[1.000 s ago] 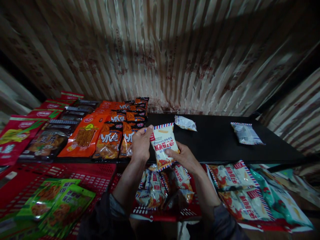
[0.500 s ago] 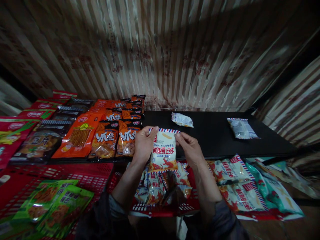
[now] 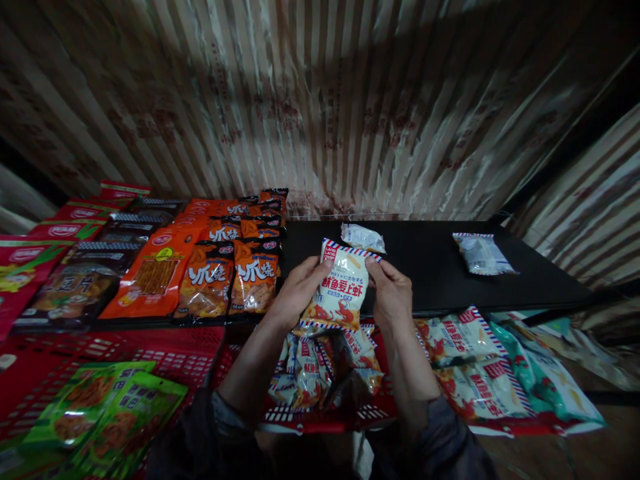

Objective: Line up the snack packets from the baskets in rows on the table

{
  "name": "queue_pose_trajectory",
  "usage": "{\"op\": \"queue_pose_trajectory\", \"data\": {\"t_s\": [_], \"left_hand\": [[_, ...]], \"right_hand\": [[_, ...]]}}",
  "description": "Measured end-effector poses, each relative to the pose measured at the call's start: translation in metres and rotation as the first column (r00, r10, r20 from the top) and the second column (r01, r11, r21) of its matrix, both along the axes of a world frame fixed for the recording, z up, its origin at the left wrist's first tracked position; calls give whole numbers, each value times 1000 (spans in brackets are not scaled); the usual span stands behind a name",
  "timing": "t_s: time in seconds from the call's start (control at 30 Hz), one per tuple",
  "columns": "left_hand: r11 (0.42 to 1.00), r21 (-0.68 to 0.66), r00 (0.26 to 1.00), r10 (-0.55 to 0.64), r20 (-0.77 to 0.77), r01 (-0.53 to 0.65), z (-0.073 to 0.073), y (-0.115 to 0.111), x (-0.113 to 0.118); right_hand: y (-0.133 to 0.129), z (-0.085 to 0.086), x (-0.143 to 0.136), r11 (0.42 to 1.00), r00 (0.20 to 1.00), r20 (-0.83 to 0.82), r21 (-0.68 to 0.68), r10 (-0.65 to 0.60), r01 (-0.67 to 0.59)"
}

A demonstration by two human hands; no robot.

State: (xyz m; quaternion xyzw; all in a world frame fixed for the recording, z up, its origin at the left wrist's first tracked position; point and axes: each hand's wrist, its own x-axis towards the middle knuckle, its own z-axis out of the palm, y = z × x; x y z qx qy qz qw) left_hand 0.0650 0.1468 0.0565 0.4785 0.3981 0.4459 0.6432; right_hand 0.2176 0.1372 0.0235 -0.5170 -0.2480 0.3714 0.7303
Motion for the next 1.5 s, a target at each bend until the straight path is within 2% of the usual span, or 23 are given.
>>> {"op": "queue_pose_trajectory", "data": {"t_s": [0.1,0.2,0.37,0.47,0.77,0.93,1.13,1.27,1.37,1.5], "left_hand": [[994,-44,995,-101,13,101,-3,1,-3],[984,-90,987,-151,53,155,-10,2,-5],[941,-65,942,-328,65,332,-15,1,-4],[935,-57,937,-347,49,349,-15,1,-2],[979,-44,980,-196,32,197,-18,2,1],[996,-49,995,-72,69,75,-21,5,3],[988,-34,963,155,221,-151,-18,13,-1],[968,-55,935,251,249,-245,-17,17,-6],[956,-61,924,291,249,-285,-19,18,-5],[950,-81,918,311,247,-301,-19,16,-3]], "right_hand": [[2,-2,7,997,997,-15,7,-71,71],[4,-3,13,993,993,-20,18,-114,114],[5,-3,18,990,990,-36,28,-135,136],[5,-3,18,989,987,-76,26,-141,144],[6,-3,17,989,974,-182,46,-132,142],[3,-1,15,999,992,-120,23,25,-23],[-2,-5,-1,965,971,-94,-129,220,-231],[-7,-7,-16,936,932,-122,-47,342,-350],[-8,-9,-25,918,913,-110,-6,394,-397],[-6,-12,-30,928,923,-110,-15,368,-371]]}}
